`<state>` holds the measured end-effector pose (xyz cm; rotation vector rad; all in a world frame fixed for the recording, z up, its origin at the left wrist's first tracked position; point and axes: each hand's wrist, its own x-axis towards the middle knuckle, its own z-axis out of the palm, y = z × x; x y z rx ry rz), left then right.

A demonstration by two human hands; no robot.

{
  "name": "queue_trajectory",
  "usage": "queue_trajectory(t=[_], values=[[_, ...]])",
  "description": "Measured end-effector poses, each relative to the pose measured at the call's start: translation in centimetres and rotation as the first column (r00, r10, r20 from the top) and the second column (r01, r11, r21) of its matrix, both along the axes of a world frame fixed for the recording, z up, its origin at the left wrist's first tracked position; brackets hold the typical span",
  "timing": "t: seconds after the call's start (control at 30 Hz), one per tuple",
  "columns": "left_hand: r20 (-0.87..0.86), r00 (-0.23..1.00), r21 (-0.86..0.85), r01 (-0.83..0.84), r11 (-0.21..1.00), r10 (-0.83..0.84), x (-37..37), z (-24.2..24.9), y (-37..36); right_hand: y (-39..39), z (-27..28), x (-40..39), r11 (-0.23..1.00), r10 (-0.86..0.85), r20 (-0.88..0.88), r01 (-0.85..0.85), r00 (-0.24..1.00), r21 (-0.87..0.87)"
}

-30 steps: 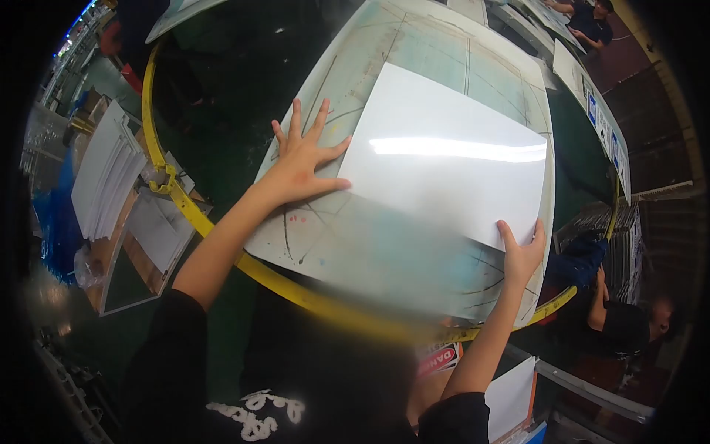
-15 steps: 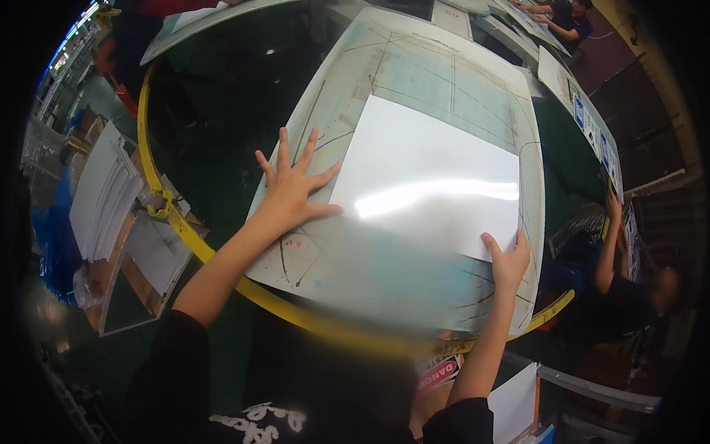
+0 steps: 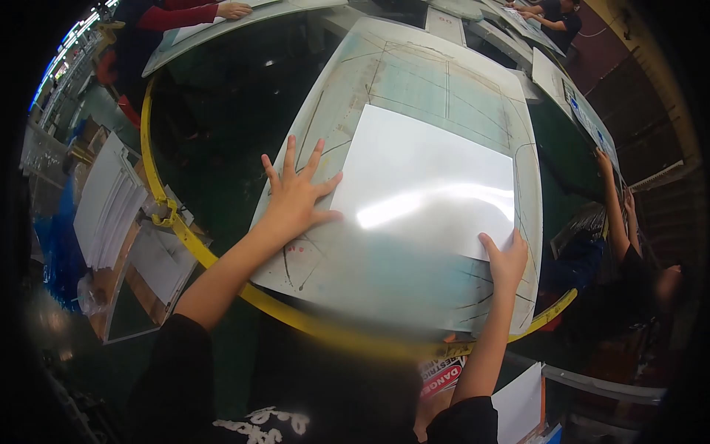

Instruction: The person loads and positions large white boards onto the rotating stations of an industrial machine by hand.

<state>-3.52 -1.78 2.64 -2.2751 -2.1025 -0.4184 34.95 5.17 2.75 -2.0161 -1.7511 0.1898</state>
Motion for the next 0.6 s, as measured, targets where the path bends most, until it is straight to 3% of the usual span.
queue_trajectory(t=[0.07,0.17,0.27,0.33,0.43,0.53,0.6], values=[[-0.015,1.0,-0.003,0.001,1.0,-0.001,0.1,0.0,0.1,-0.4,0.1,-0.7,0.998,-0.057,0.064,0.056,0.996,0.017],[-0.055,0.998,-0.026,-0.012,1.0,0.011,0.7,0.3,0.2,-2.0,0.7,-2.8,0.975,-0.159,0.368,0.088,0.916,0.202],[-0.189,0.981,-0.069,-0.066,0.995,0.052,1.8,1.5,0.5,-1.1,-0.9,-1.9,0.997,0.069,0.217,-0.062,0.974,-0.037],[-0.317,0.947,-0.132,-0.107,0.985,0.06,3.1,2.3,0.7,-1.7,-1.7,-1.4,0.991,0.104,0.41,-0.129,0.906,0.034],[-0.591,0.78,-0.13,-0.345,0.929,0.207,6.4,3.6,0.8,-3.2,0.2,0.0,0.959,0.272,0.19,-0.25,0.943,-0.131],[-0.153,0.98,0.109,-0.114,0.987,0.13,8.0,4.1,-3.1,-8.1,1.0,2.8,0.901,0.378,0.114,-0.394,0.919,0.181],[0.088,0.996,0.191,-0.024,0.981,0.007,9.3,5.2,-7.6,-14.2,5.3,4.4,0.883,0.369,0.272,-0.427,0.889,0.197]])
